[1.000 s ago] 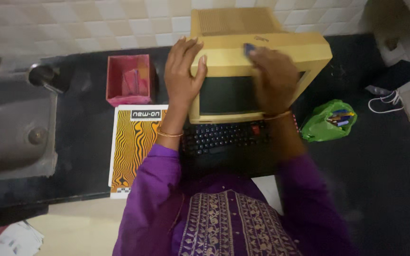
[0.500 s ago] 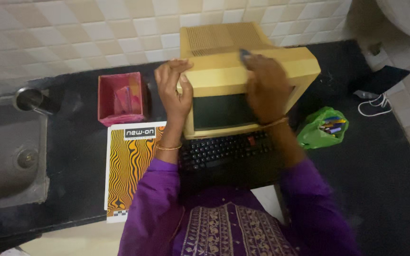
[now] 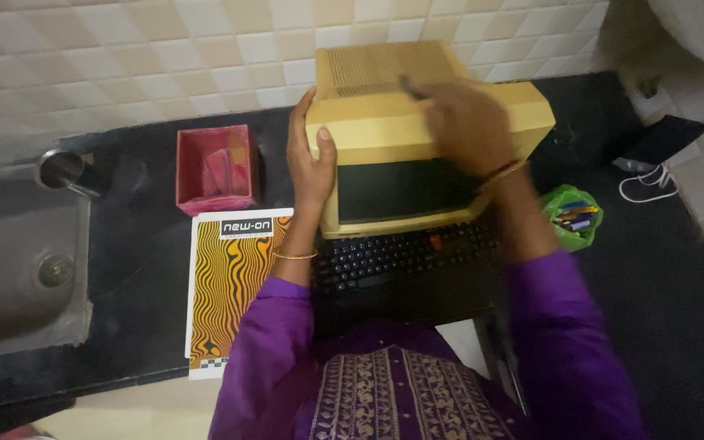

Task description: The person wipes the screen and casing of a beige CRT monitor with a blue cloth, then wipes the keyboard. The person repeats wiping the monitor screen and casing multiple times.

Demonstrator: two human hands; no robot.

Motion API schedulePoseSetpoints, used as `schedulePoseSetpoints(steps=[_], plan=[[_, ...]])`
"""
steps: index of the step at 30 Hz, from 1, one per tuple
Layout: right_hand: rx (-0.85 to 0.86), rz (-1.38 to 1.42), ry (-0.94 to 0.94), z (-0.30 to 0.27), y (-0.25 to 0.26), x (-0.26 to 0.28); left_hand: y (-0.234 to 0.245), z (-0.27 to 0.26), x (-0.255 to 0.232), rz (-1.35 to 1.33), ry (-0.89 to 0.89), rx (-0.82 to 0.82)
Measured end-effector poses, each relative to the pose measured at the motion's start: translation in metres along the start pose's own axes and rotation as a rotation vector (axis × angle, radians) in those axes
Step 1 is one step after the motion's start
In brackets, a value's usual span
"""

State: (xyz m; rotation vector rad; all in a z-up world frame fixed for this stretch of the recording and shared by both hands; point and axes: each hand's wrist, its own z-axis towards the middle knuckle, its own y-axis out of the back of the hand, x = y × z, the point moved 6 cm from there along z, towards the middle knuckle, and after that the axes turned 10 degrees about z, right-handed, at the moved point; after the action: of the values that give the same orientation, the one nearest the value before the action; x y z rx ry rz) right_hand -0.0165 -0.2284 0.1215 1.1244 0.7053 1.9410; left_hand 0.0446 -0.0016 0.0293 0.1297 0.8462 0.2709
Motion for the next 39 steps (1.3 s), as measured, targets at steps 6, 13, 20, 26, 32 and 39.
schedulePoseSetpoints(steps=[6,13,20,26,32,39], plan=[[0.059,-0.064,-0.251,-0.016,0.064,-0.077,0.0,0.0,-0.001,-0.011,-0.002,-0.002],[0.229,-0.166,-0.174,0.019,0.007,-0.057,0.001,0.001,-0.002,-0.013,0.006,-0.005],[0.463,0.046,0.007,0.066,-0.086,0.011,0.001,-0.001,-0.001,0.002,0.02,-0.015],[0.709,0.036,-0.065,0.085,-0.1,0.001,0.002,-0.003,-0.007,0.036,-0.009,-0.032],[0.735,-0.027,-0.762,0.059,-0.032,-0.072,0.005,-0.001,-0.014,0.019,0.019,-0.012],[0.935,-0.041,-0.562,0.07,-0.043,-0.1,0.008,0.001,-0.018,-0.02,0.054,-0.004]])
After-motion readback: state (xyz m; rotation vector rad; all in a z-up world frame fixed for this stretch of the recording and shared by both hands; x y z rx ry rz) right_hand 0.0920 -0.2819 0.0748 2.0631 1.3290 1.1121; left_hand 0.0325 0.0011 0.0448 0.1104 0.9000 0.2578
